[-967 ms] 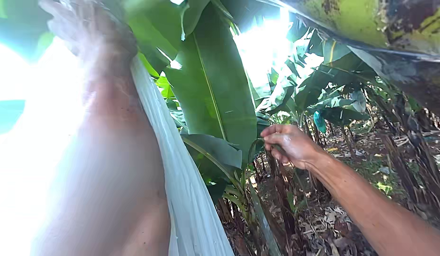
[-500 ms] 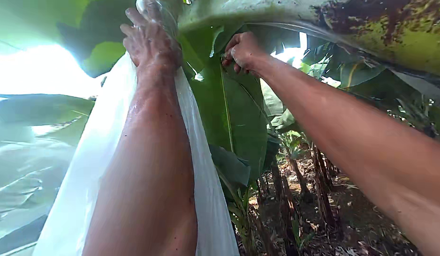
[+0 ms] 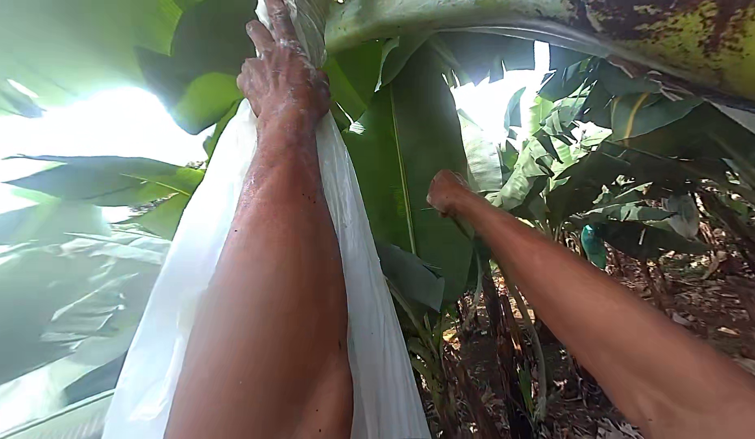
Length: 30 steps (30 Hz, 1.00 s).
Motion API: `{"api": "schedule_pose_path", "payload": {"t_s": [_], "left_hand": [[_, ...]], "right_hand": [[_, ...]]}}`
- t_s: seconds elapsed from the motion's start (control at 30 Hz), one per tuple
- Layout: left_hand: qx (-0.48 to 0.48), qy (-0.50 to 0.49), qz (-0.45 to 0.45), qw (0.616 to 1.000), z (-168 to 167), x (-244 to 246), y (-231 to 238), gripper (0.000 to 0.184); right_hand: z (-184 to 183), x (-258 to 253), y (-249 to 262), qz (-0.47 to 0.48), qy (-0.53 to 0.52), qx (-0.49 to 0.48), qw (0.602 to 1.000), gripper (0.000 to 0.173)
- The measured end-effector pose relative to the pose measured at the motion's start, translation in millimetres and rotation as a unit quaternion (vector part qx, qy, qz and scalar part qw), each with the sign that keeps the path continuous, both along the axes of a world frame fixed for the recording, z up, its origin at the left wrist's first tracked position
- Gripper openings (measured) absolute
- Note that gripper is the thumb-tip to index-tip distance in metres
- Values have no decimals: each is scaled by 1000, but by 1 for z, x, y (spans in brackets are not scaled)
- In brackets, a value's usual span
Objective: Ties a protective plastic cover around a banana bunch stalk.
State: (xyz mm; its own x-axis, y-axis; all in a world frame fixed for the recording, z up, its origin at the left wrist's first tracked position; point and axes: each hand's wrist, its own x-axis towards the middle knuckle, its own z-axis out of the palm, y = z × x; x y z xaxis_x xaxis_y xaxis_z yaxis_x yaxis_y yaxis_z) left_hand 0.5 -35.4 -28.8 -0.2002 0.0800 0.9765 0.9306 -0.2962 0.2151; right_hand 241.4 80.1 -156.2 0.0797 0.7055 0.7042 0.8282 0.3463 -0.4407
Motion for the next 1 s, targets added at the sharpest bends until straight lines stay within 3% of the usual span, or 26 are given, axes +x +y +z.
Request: {"api": "schedule_pose_path", "payload": {"t_s": [0.1, 0.17, 0.23, 0.37, 0.47, 0.6, 0.73, 0.87, 1.0], "left_hand": [[-5, -14, -11, 1000, -1, 6, 0, 99], [-4, -22, -12, 1000, -2, 6, -3, 103], [-4, -22, -23, 999, -3, 4, -2, 106], [-28, -30, -38, 998, -5, 1, -11, 109], [-39, -36, -48, 997, -2, -7, -13, 109], [-56, -24, -54, 997, -2, -13, -21, 107], [-48, -21, -65, 997, 0, -20, -19, 109], [45, -38, -45, 997, 32, -35, 41, 120], [33, -29, -58, 997, 32, -37, 42, 122]], "right_hand": [[18, -75, -15, 192, -8, -20, 981, 25], [37, -114, -24, 372, 9, 57, 926, 20], [60, -136, -23, 476, 42, 115, 871, 23], [79, -138, -70, 412, 109, 85, 901, 29], [83, -135, -69, 387, 177, 102, 899, 24], [90, -145, -69, 348, 189, 139, 908, 19], [102, -159, -79, 353, 203, 152, 901, 19], [110, -169, -87, 375, 208, 147, 891, 20], [108, -167, -79, 476, 182, 165, 844, 21]]}}
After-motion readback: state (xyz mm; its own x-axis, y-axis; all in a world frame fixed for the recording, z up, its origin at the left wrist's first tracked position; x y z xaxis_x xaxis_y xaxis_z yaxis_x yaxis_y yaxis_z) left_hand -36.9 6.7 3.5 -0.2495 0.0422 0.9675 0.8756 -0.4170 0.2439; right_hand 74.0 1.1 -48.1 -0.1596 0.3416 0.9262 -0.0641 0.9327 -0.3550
